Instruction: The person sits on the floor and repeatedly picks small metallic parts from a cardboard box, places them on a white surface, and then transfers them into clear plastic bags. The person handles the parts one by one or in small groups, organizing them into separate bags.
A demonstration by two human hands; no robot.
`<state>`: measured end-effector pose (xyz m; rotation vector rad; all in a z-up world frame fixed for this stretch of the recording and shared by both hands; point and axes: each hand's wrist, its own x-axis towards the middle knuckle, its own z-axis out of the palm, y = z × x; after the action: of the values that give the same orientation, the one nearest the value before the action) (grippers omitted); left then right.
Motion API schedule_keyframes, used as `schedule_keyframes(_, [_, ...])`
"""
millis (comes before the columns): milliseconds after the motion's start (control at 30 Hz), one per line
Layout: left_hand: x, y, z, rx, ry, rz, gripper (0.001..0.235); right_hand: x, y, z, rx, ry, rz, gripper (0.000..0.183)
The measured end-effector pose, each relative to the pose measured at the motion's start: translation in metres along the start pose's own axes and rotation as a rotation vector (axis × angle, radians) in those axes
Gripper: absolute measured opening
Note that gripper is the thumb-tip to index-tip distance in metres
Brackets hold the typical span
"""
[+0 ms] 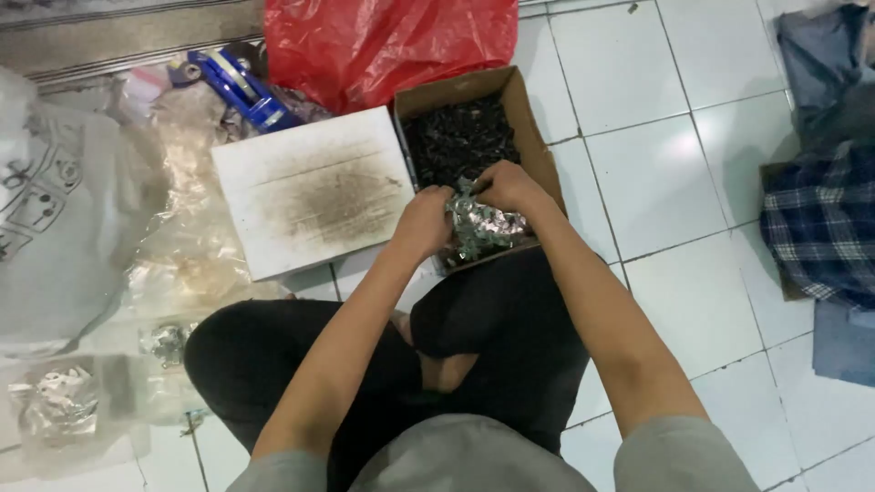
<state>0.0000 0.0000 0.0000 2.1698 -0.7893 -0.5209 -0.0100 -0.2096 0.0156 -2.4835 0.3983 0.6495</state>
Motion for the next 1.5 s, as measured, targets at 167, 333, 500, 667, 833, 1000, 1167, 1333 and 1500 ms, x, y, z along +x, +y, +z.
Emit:
schedule_keyframes(167, [0.056, -0.033, 0.089, 0.495, -0.084, 0.046, 0.023, 0.055, 0.105, 0.04, 0.027, -0.004, 0.122, 0.034])
schedule_keyframes(333, [0.077, -0.056, 0.12, 0.856, -0.165, 0.031, 0.019, 0.052, 0.097, 0.052, -0.004, -0.067, 0.114, 0.039])
schedule_keyframes(500, [0.091, -0.065, 0.118, 0.658, -0.272, -0.035, 0.013, 0.103, 0.115, 0.1, -0.193, -0.108, 0.051, 0.021])
schedule_keyframes(667, [0.092, -0.03, 0.095, 0.549, -0.264, -0.075, 0.016, 0.073, 0.104, 0.06, -0.111, -0.119, 0.068, 0.02])
schedule_keyframes(833, [0.087, 0.007, 0.077, -0.192, -0.18, -0.339, 0.047, 0.04, 0.071, 0.01, 0.186, -0.093, 0.048, 0.028])
schedule_keyframes(1000, [0.097, -0.005, 0.084, -0.558, 0.173, -0.492, 0.03, 0.033, 0.055, 0.0, 0.494, -0.045, 0.067, 0.029])
schedule_keyframes(1167, [0.1, -0.034, 0.076, -0.482, 0.304, -0.542, 0.022, 0.067, 0.075, 0.037, 0.326, 0.114, 0.017, 0.026])
schedule_keyframes(1333, [0.11, -0.052, 0.09, -0.266, 0.206, -0.585, 0.035, 0.053, 0.057, 0.029, 0.063, 0.076, -0.057, 0.032])
schedule_keyframes(1500, [0.094, -0.004, 0.079, 0.115, 0.046, -0.261, 0.049, 0.072, 0.062, 0.06, -0.255, 0.125, -0.192, 0.026])
